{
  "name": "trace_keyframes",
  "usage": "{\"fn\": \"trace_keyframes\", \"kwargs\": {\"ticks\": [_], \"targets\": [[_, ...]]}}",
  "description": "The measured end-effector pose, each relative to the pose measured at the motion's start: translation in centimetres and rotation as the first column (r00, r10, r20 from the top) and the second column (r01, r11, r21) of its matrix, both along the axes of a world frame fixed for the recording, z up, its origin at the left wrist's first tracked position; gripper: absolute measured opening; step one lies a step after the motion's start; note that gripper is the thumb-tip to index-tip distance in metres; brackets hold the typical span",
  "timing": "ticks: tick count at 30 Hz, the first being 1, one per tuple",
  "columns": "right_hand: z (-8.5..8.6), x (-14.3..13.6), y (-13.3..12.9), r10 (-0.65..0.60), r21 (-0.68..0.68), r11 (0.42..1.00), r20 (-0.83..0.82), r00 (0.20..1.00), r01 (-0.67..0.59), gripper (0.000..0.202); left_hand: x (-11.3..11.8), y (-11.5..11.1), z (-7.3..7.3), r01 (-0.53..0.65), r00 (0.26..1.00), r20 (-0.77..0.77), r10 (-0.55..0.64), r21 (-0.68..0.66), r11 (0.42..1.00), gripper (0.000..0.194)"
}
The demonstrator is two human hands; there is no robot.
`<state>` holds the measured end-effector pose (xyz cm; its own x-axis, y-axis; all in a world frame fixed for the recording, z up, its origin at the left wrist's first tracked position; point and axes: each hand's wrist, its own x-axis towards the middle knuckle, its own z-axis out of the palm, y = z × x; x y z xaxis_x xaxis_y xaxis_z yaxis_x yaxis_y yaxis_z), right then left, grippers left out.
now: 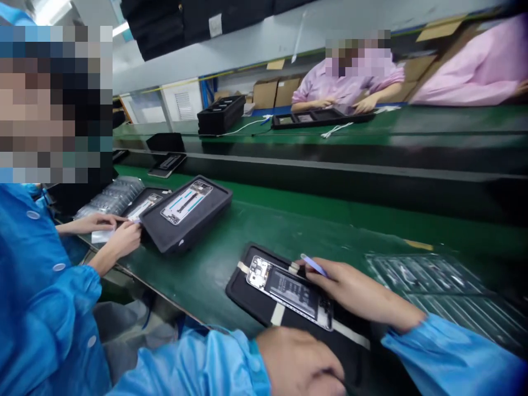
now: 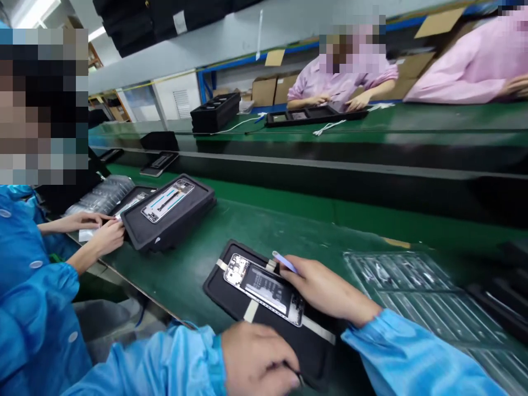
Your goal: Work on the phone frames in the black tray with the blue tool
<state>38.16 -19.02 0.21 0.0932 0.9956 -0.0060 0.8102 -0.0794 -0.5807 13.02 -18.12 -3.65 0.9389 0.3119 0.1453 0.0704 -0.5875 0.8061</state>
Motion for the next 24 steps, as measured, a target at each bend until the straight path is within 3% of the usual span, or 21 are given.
{"fn": "trace_keyframes", "kwargs": {"ticks": [4, 6, 8, 12, 19, 24], "targets": [[0.9, 2.9, -3.2, -0.193, -0.033, 0.981, -0.031, 0.981, 0.192, 0.047, -1.8, 7.0, 2.4, -0.292, 0.951, 0.171, 0.258, 0.218, 0.931, 0.019], [1.4, 4.0, -5.1, -0.278, -0.038, 0.96, 0.012, 0.96, 0.279, 0.045, -2.2, 9.9, 2.6, -0.34, 0.941, 0.095, 0.326, 0.258, 0.904, 0.028], [1.6, 4.4, -6.8, -0.303, -0.055, 0.951, 0.023, 0.953, 0.304, 0.042, -2.2, 11.3, 2.2, -0.323, 0.94, -0.016, 0.341, 0.28, 0.904, 0.042], [0.7, 3.6, -8.0, -0.287, -0.086, 0.954, 0.0, 0.958, 0.286, 0.038, -2.8, 10.8, 1.3, -0.392, 0.9, -0.077, 0.43, 0.29, 0.873, 0.05], [-1.0, 2.8, -6.3, -0.284, -0.15, 0.945, 0.063, 0.957, 0.29, 0.043, -6.4, 8.6, 0.4, -0.613, 0.764, -0.064, 0.642, 0.239, 0.753, 0.039], [-2.5, 3.1, -6.2, -0.219, -0.163, 0.96, 0.057, 0.974, 0.225, 0.04, -8.0, 7.9, -0.4, -0.697, 0.686, -0.104, 0.72, 0.19, 0.691, 0.028]]}}
